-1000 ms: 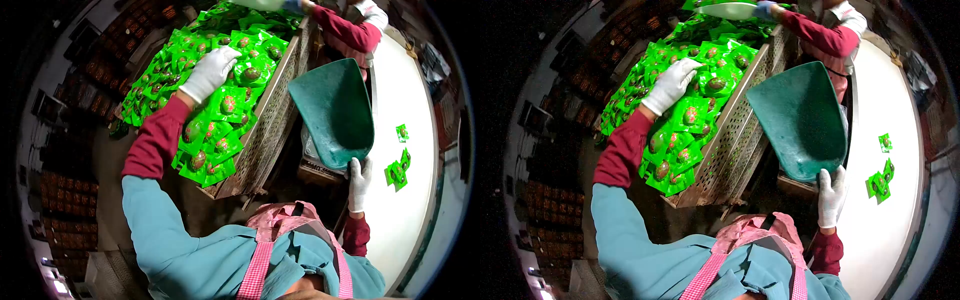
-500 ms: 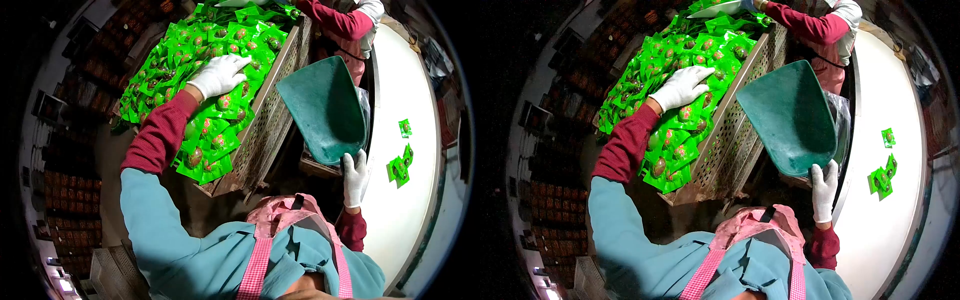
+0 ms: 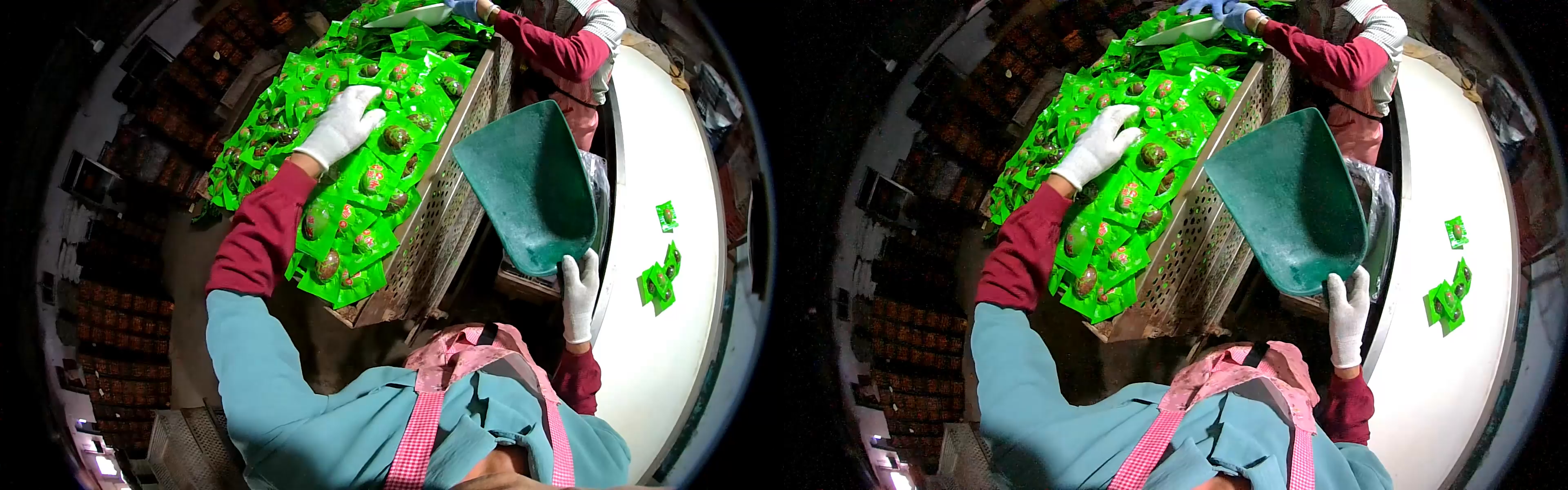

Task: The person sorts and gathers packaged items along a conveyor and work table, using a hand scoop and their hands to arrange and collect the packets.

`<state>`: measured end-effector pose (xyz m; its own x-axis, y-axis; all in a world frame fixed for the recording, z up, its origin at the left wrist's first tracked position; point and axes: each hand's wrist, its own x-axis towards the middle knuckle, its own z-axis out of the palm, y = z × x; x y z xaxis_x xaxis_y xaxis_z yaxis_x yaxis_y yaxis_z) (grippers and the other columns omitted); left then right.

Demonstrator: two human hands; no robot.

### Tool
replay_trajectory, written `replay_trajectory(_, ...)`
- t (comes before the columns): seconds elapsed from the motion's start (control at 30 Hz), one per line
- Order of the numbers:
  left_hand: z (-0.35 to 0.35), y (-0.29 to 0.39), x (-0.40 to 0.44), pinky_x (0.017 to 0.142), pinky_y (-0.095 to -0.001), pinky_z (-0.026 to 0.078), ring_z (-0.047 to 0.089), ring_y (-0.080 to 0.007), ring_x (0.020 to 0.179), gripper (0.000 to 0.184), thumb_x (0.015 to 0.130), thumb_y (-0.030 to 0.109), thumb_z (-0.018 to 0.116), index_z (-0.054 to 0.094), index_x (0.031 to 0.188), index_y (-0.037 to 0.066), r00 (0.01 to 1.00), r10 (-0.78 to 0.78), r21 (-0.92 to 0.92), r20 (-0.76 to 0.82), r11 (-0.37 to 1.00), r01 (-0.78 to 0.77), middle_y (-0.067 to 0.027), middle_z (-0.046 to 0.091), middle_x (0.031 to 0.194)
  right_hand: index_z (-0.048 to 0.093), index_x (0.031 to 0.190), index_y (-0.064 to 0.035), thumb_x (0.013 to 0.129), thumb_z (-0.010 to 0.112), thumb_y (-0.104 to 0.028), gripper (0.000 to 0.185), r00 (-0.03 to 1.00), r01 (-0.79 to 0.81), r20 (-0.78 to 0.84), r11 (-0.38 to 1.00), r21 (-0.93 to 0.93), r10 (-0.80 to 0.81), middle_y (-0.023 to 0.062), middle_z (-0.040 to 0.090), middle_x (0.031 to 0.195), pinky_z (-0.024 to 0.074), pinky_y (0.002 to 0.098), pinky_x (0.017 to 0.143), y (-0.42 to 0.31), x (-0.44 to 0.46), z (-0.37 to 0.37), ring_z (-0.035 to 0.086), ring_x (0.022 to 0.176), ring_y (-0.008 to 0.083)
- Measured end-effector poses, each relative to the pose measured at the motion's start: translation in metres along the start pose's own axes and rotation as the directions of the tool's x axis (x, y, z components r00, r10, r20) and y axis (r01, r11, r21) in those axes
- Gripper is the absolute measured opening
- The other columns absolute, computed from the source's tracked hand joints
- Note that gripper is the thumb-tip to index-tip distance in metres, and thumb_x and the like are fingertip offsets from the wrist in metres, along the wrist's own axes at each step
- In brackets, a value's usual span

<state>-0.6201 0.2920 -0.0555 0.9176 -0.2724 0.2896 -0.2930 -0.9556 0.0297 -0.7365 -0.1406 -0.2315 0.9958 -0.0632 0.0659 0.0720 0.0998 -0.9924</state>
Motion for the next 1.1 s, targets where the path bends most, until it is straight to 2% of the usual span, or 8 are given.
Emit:
replay_trajectory(0.1, 0.016, -0.002, 0.008, 0.105, -0.0421, 0.037, 0.047, -0.0332, 0.125, 0.06, 0.09, 0.044, 0.051, 0.042, 0.138, 0.009, 0.988, -0.14, 0.355, 0.057, 0.928, 0.111, -0.0179, 0.045, 0.138, 0.05, 0.117, -0.0009, 0.094, 0.055, -0.008, 0.024, 0.999, 0.032, 0.017, 0.999, -0.008, -0.032, 0.0043, 0.057, 0.101, 0.0427, 0.0244, 0.082, -0.004, 0.002, 0.007, 0.052, 0.09, 0.0105)
replay_trajectory(0.23, 0.008, 0.001, 0.012, 0.102, -0.0435, 0.04, 0.047, -0.0338, 0.124, 0.055, 0.089, 0.039, 0.051, 0.045, 0.134, 0.008, 0.978, -0.132, 0.134, 0.163, 0.985, 0.11, -0.0172, 0.045, 0.137, 0.051, 0.115, 0.0001, 0.094, 0.054, -0.007, 0.022, 0.995, 0.094, 0.051, 0.992, -0.089, -0.09, 0.0046, 0.057, 0.1, 0.0423, 0.0236, 0.083, 0.001, 0.002, 0.016, 0.052, 0.09, 0.011)
replay_trajectory(0.3, 0.005, 0.003, 0.002, 0.103, -0.0436, 0.04, 0.047, -0.0343, 0.124, 0.054, 0.089, 0.037, 0.053, 0.046, 0.135, 0.008, 0.977, -0.132, 0.098, 0.167, 0.988, 0.116, -0.0161, 0.044, 0.138, 0.051, 0.114, 0.0002, 0.094, 0.054, -0.006, 0.021, 0.997, -0.035, 0.068, 0.999, -0.004, 0.035, 0.0036, 0.056, 0.099, 0.0422, 0.0232, 0.082, -0.002, -0.002, 0.018, 0.051, 0.089, 0.0104)
replay_trajectory(0.43, 0.011, -0.005, 0.004, 0.111, -0.0396, 0.03, 0.036, -0.0346, 0.133, 0.055, 0.093, 0.033, 0.051, 0.041, 0.137, 0.002, 0.973, -0.062, -0.023, 0.222, 0.997, 0.068, -0.0203, 0.035, 0.143, 0.051, 0.113, 0.0001, 0.094, 0.054, -0.006, 0.02, 0.993, -0.092, 0.07, 0.995, -0.03, 0.094, 0.0027, 0.055, 0.097, 0.0423, 0.0231, 0.081, -0.007, -0.003, 0.024, 0.05, 0.088, 0.0094)
replay_trajectory(0.5, 0.029, -0.02, 0.012, 0.113, -0.0397, 0.026, 0.031, -0.0365, 0.136, 0.058, 0.093, 0.034, 0.051, 0.038, 0.139, 0.0, 0.974, -0.05, -0.096, 0.219, 0.993, 0.073, -0.0228, 0.032, 0.146, 0.051, 0.113, 0.0012, 0.092, 0.057, -0.006, 0.023, 0.996, 0.028, 0.088, 0.999, -0.044, -0.024, 0.0049, 0.056, 0.1, 0.0422, 0.0261, 0.086, 0.011, 0.004, 0.023, 0.052, 0.092, 0.0128)
replay_trajectory(0.9, 0.041, -0.022, 0.025, 0.111, -0.0387, 0.028, 0.037, -0.0335, 0.13, 0.05, 0.093, 0.026, 0.05, 0.043, 0.135, 0.0, 0.985, 0.063, -0.194, 0.159, 0.981, -0.032, -0.02, 0.041, 0.138, 0.051, 0.112, -0.0005, 0.093, 0.056, -0.007, 0.021, 0.99, 0.067, 0.13, 0.997, -0.045, -0.06, 0.0041, 0.056, 0.098, 0.0425, 0.0249, 0.083, 0.011, 0.017, 0.043, 0.052, 0.089, 0.0105)
replay_trajectory(1.03, 0.03, -0.002, 0.021, 0.112, -0.0405, 0.027, 0.035, -0.034, 0.133, 0.049, 0.094, 0.024, 0.047, 0.041, 0.138, 0.001, 0.951, 0.058, 0.148, 0.303, 0.983, -0.107, -0.0187, 0.036, 0.145, 0.052, 0.112, 0.0003, 0.094, 0.057, -0.008, 0.021, 0.987, -0.131, 0.103, 0.989, 0.071, 0.123, 0.0037, 0.057, 0.096, 0.0435, 0.0241, 0.081, -0.005, 0.017, 0.045, 0.052, 0.088, 0.0097)
replay_trajectory(1.1, 0.037, -0.012, 0.021, 0.112, -0.0401, 0.027, 0.035, -0.0336, 0.134, 0.05, 0.093, 0.024, 0.048, 0.042, 0.137, 0.002, 0.965, 0.105, 0.005, 0.239, 0.994, -0.11, -0.0191, 0.036, 0.145, 0.052, 0.11, 0.0007, 0.093, 0.057, -0.008, 0.02, 0.996, 0.039, 0.081, 0.999, 0.009, -0.04, 0.004, 0.057, 0.096, 0.0428, 0.0257, 0.084, 0.009, 0.025, 0.045, 0.052, 0.088, 0.0113)
